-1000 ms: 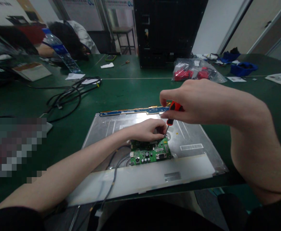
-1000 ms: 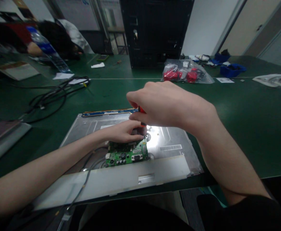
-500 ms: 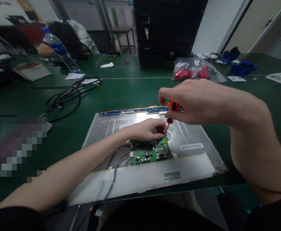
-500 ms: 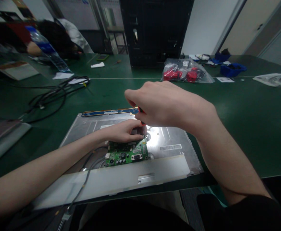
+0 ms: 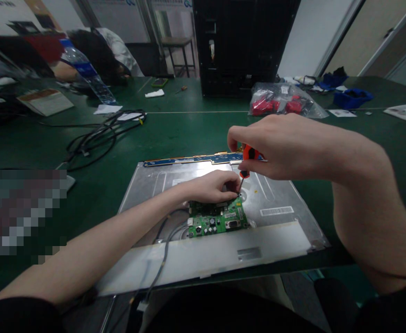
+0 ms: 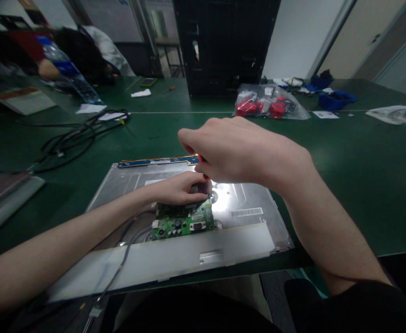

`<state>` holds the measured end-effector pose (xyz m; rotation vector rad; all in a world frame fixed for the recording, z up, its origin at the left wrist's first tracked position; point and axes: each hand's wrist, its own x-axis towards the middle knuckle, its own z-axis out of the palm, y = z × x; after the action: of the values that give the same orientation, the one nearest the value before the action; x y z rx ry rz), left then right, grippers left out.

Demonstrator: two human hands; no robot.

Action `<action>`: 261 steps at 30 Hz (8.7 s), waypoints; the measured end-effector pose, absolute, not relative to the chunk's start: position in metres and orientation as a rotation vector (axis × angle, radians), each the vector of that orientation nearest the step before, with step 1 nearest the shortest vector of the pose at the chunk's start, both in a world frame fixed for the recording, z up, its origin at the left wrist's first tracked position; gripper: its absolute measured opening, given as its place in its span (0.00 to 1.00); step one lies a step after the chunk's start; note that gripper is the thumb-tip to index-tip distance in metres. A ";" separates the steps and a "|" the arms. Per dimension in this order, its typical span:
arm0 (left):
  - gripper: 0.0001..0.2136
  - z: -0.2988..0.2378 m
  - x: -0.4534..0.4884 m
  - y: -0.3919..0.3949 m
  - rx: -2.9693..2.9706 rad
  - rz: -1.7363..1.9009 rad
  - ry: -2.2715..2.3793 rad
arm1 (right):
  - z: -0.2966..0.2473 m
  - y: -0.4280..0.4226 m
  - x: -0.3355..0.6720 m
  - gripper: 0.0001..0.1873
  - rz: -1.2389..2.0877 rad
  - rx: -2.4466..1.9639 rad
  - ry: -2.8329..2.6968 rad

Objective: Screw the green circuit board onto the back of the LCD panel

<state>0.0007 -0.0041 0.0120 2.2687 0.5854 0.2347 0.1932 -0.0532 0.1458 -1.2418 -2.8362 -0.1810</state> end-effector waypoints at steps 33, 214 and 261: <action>0.02 0.011 -0.001 -0.004 2.273 0.271 0.522 | 0.146 -0.052 0.191 0.19 -0.214 -1.313 -2.826; 0.07 -0.010 0.035 -0.159 2.314 1.081 1.459 | 0.019 -0.061 0.237 0.28 1.093 -1.052 -1.275; 0.08 -0.012 0.037 -0.162 2.336 1.162 1.475 | 0.015 -0.061 0.238 0.26 1.109 -0.982 -1.309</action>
<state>0.0370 -0.1620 -0.0121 2.3358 1.4752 1.1617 0.2375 -0.0606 0.0153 -0.9819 -1.3094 1.1091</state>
